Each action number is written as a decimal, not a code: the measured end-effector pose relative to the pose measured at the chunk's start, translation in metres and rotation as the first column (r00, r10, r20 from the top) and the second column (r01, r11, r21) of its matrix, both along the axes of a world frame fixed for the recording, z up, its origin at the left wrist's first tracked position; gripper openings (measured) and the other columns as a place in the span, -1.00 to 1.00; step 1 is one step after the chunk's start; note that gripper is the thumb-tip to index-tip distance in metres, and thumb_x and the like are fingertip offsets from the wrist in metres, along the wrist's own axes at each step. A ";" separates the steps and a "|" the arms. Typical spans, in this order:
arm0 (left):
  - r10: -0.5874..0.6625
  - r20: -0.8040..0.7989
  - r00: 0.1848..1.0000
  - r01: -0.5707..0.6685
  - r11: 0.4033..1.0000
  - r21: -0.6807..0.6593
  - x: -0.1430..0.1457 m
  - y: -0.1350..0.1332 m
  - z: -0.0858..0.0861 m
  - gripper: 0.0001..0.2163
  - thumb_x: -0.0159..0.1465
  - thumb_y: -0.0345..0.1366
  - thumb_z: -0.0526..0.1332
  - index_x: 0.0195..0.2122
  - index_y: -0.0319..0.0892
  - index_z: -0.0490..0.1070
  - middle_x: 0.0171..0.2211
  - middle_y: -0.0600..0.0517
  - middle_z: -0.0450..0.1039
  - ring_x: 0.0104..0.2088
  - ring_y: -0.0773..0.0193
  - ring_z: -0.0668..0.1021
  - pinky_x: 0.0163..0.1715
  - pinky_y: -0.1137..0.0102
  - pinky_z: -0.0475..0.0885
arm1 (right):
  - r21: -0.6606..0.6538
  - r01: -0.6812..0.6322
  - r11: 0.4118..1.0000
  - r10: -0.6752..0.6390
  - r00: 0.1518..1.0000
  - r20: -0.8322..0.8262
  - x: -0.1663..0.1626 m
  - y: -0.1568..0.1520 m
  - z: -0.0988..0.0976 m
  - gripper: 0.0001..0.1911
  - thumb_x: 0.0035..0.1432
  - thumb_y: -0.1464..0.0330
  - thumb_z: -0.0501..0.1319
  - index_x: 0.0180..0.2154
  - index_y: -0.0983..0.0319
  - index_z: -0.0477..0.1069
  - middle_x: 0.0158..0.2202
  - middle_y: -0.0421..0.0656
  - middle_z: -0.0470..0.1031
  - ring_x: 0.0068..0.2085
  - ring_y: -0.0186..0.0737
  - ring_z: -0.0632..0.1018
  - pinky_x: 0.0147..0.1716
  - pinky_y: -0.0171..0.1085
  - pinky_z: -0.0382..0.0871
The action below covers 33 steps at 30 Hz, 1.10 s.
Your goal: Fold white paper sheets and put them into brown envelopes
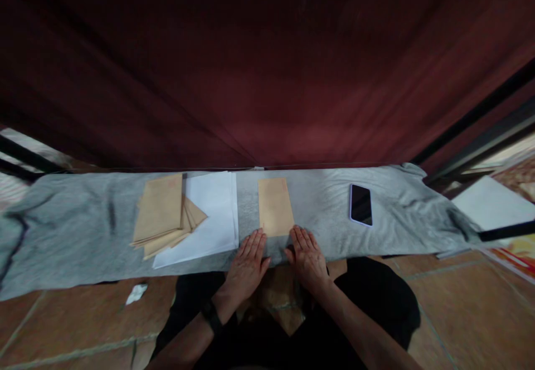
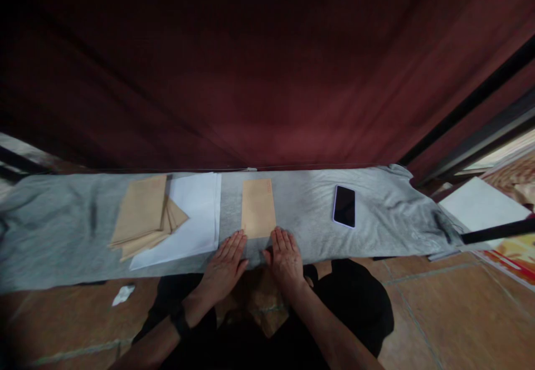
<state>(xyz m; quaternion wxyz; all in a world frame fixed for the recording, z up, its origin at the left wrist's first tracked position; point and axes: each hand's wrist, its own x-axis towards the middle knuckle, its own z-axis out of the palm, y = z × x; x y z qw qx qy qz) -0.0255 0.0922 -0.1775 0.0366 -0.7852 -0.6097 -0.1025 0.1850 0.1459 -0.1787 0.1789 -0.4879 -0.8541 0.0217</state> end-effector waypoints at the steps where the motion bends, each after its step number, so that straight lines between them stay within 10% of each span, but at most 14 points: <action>1: 0.001 -0.007 1.000 -0.001 1.000 0.003 0.000 0.000 0.000 -0.46 0.41 -0.17 0.03 0.36 -0.31 0.12 0.36 -0.19 0.17 0.39 0.07 0.18 0.35 0.14 0.18 | 0.011 0.002 1.000 -0.002 1.000 0.003 0.000 0.000 -0.001 -0.47 0.40 0.25 0.07 0.27 0.42 0.27 0.28 0.14 0.33 0.28 0.07 0.36 0.30 0.04 0.17; 12: -0.102 0.033 0.994 0.102 0.995 -0.011 0.036 0.021 0.009 -0.49 0.42 -0.30 -0.04 0.38 -0.26 0.07 0.39 -0.16 0.11 0.39 0.12 0.18 0.35 0.11 0.18 | -0.027 0.038 0.999 -0.039 0.998 -0.045 -0.003 0.008 0.000 -0.52 0.41 0.28 0.02 0.22 0.38 0.36 0.22 0.11 0.41 0.25 0.04 0.40 0.29 0.02 0.20; 19: -0.107 0.009 0.994 0.107 0.994 0.010 0.050 0.027 -0.004 -0.39 0.29 -0.49 -0.03 0.39 -0.36 0.03 0.34 -0.24 0.19 0.36 0.12 0.24 0.36 0.10 0.16 | -0.056 -0.209 0.976 0.206 0.977 -0.057 -0.013 0.008 0.003 -0.47 0.44 0.32 -0.05 0.37 0.31 0.10 0.34 -0.01 0.26 0.36 -0.16 0.24 0.32 -0.07 0.18; 33: -0.008 0.038 0.999 0.007 0.999 0.031 0.020 0.013 -0.002 -0.47 0.42 -0.24 -0.01 0.39 -0.29 0.06 0.36 -0.21 0.17 0.37 0.08 0.23 0.32 0.11 0.24 | 0.004 -0.072 0.997 0.072 0.997 0.015 -0.002 0.007 -0.012 -0.41 0.43 0.21 0.01 0.37 0.34 0.09 0.34 0.07 0.24 0.32 -0.03 0.31 0.31 0.00 0.15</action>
